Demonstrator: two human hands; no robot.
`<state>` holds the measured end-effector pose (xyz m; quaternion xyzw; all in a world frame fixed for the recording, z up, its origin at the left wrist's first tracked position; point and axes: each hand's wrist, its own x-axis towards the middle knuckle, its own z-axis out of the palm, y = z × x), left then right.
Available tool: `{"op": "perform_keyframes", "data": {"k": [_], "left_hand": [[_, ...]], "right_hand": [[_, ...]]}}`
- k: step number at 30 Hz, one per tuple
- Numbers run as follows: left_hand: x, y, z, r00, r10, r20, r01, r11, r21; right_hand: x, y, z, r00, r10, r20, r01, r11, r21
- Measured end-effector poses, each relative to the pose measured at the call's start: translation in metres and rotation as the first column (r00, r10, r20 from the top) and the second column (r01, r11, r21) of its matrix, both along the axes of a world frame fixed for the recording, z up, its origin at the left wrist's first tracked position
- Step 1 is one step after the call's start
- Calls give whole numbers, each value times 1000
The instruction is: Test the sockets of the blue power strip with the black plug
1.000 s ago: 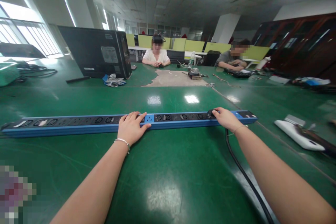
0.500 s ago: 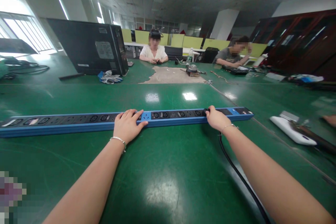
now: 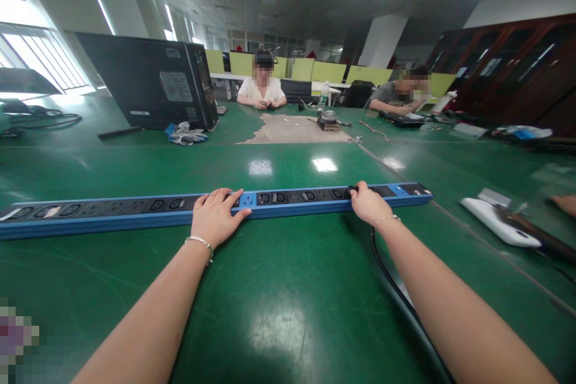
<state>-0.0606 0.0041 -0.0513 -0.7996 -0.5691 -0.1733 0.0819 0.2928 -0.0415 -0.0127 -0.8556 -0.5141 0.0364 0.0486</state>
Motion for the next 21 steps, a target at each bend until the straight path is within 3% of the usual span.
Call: {"op": "perform_keyframes", "data": {"k": [7, 14, 17, 21], "left_hand": [[1, 0, 2, 1000, -2, 4, 2, 1000, -10], [0, 0, 1, 1000, -15, -14, 15, 1000, 15], [0, 0, 1, 1000, -9, -16, 9, 1000, 10], [0, 0, 1, 1000, -1, -14, 1, 1000, 8]], "right_hand": [[-1, -2, 3, 998, -31, -59, 33, 999, 33], [1, -4, -4, 990, -100, -104, 119, 973, 197], [4, -14, 8, 988, -122, -93, 147, 929, 341], [26, -30, 35, 980, -175, -95, 199, 825, 529]]}}
